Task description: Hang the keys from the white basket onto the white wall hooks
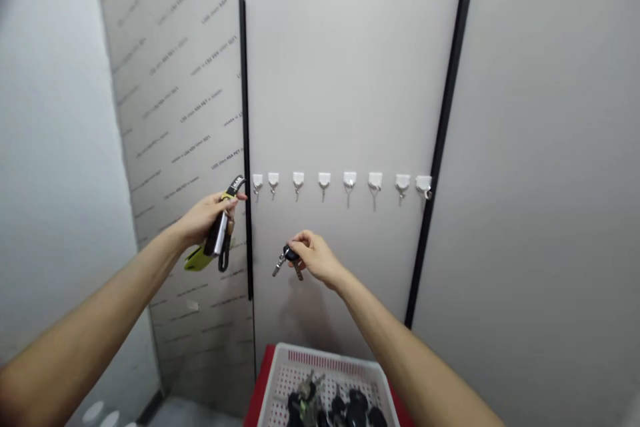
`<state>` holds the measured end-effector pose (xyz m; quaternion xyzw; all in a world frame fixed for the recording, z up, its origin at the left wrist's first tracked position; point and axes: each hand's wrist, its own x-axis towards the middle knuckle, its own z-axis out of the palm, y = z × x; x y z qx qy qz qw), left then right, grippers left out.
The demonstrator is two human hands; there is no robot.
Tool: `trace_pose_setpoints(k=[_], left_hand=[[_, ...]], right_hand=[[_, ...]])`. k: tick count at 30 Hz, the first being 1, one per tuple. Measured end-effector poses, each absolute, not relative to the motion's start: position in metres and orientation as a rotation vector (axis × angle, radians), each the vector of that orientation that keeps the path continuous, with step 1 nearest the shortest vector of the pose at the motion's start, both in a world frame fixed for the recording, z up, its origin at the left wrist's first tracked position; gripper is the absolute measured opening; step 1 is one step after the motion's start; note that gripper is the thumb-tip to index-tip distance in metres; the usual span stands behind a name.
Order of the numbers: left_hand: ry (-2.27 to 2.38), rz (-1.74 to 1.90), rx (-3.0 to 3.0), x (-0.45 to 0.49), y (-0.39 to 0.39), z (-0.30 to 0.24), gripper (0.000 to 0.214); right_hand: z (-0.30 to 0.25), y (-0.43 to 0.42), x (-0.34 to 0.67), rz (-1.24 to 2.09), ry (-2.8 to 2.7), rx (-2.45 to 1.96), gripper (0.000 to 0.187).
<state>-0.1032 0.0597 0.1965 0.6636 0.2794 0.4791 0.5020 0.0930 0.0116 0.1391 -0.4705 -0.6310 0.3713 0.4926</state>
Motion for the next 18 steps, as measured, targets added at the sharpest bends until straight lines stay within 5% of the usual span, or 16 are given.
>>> trace_pose_setpoints(k=[10,18], left_hand=[[0.693,0.863,2.005,0.006,0.0,0.053,0.021],[0.879,0.512,2.626,0.037,-0.019,-0.003,0.028]], right_hand=[[0.015,-0.058,0.147,1.027,-1.233,-1.368,0.012],[-0.031,-0.087,0.151,0.782,-1.092,-1.423,0.01]])
